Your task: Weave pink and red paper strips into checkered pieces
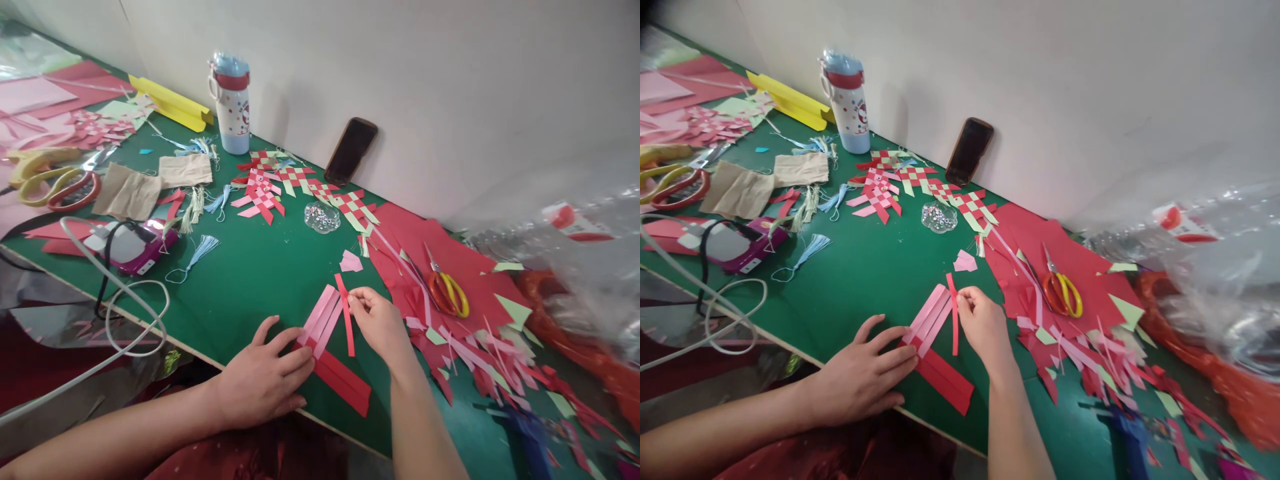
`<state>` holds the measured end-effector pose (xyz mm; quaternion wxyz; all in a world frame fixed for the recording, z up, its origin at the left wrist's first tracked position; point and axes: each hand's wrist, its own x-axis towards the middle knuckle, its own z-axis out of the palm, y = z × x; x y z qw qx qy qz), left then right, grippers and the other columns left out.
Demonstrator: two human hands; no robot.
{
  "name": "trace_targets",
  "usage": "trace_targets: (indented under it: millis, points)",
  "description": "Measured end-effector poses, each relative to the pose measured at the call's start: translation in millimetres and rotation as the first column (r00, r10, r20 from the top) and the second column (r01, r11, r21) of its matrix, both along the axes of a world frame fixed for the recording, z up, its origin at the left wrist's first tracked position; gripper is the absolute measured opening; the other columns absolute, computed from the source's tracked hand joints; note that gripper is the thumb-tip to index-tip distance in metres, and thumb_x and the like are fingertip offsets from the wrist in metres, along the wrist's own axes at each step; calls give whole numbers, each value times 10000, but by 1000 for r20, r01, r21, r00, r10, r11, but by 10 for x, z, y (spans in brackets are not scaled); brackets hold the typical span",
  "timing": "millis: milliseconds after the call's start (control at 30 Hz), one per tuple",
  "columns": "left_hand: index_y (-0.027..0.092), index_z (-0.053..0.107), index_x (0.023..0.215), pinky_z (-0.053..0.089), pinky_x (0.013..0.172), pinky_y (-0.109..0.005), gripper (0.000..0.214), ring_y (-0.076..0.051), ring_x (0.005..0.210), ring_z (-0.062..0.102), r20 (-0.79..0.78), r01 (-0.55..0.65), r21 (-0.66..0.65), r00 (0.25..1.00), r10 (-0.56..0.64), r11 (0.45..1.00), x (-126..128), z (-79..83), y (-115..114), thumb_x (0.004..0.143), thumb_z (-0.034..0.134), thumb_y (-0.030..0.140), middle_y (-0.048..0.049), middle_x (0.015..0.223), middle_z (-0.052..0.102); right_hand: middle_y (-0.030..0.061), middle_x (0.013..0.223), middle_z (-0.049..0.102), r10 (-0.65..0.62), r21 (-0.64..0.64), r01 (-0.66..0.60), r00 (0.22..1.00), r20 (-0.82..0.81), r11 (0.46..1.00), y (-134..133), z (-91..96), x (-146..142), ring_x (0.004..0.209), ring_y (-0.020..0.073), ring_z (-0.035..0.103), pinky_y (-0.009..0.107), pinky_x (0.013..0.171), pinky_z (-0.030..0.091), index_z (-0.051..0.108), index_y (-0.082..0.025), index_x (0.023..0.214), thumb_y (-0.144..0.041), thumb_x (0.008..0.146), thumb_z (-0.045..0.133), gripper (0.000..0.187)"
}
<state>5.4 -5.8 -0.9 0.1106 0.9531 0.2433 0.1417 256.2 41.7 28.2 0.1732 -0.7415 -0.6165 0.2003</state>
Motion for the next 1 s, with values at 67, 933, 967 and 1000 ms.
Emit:
trace_targets:
  millis: [67, 933, 967, 1000]
  points:
    - [200, 539, 1272, 19, 1139, -551, 457, -278, 1280, 403, 2, 0, -2, 1000, 0, 1000, 2, -4, -2, 965, 427, 520, -57, 1248, 599, 45, 827, 696, -15, 57, 13, 999, 39, 998, 25, -9, -17, 665, 193, 630, 305, 600, 451, 635, -224, 1003, -425, 857, 487, 289]
    - [209, 551, 1275, -18, 1152, -542, 460, -286, 1313, 381, 6, -26, 9, 1000, 26, 1000, -8, 8, -14, 951, 456, 520, -60, 1233, 609, 58, 928, 656, 234, 377, -231, 971, 39, 897, -197, 38, -416, 916, 215, 591, 389, 842, 483, 605, -235, 847, -346, 922, 541, 149]
    - [205, 550, 1276, -63, 1148, -546, 460, -296, 1331, 359, 9, -32, 9, 999, 32, 999, -9, 2, -19, 954, 449, 518, -54, 1239, 609, 51, 921, 658, 272, 380, -264, 962, 34, 887, -271, 52, -406, 906, 207, 599, 382, 842, 488, 602, -239, 860, -321, 926, 544, 120]
    - [203, 552, 1273, -99, 1142, -552, 459, -309, 1351, 332, 12, -35, 9, 999, 35, 999, -10, -7, -23, 956, 447, 517, -47, 1246, 607, 47, 916, 660, 320, 379, -308, 947, 32, 873, -342, 54, -398, 900, 203, 606, 377, 842, 492, 601, -242, 868, -292, 927, 547, 94]
